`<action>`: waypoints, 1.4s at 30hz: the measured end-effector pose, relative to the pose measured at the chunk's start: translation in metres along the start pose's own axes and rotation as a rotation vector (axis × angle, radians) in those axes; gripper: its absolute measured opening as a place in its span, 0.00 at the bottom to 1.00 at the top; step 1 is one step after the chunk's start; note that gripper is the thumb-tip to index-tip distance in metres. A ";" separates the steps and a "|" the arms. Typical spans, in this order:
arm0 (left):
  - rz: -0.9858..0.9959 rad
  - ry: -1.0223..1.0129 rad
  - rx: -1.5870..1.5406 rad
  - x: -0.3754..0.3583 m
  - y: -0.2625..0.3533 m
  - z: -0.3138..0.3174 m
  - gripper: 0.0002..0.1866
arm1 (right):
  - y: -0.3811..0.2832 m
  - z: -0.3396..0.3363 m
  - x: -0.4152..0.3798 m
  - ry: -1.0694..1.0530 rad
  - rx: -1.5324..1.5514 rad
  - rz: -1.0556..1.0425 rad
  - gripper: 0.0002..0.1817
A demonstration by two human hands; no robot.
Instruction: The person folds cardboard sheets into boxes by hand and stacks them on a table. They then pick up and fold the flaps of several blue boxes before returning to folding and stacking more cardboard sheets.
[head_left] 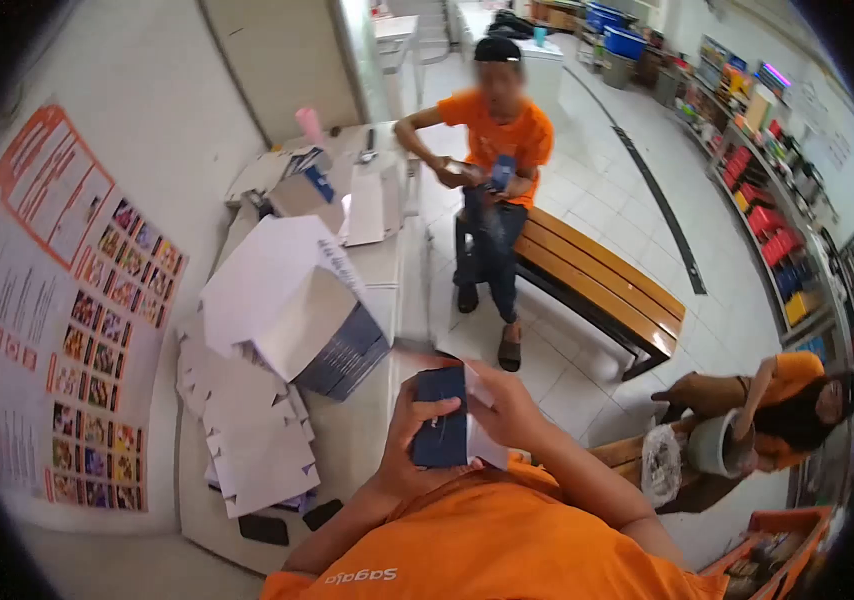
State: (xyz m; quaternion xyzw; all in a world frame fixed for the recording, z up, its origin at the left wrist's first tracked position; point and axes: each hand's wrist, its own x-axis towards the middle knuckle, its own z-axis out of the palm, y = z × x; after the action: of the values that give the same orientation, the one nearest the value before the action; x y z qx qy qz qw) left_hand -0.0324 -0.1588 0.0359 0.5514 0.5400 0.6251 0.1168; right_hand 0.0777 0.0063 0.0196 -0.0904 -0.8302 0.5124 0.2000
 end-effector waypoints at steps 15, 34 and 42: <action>0.078 0.821 0.265 -0.014 -0.002 -0.128 0.36 | -0.041 0.049 0.227 -0.007 -0.330 -0.141 0.26; -0.598 0.437 0.728 -0.025 -0.050 -0.230 0.24 | -0.017 0.101 0.306 -0.339 -0.867 -0.242 0.14; -0.147 0.450 0.784 -0.033 -0.059 -0.213 0.27 | -0.015 0.112 0.303 -0.230 -0.862 -0.146 0.14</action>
State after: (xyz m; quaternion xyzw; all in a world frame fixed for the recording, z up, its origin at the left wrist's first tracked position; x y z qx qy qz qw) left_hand -0.2207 -0.2764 0.0108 0.3647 0.7856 0.4676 -0.1768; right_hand -0.2424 0.0157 0.0615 -0.0489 -0.9889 0.1109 0.0861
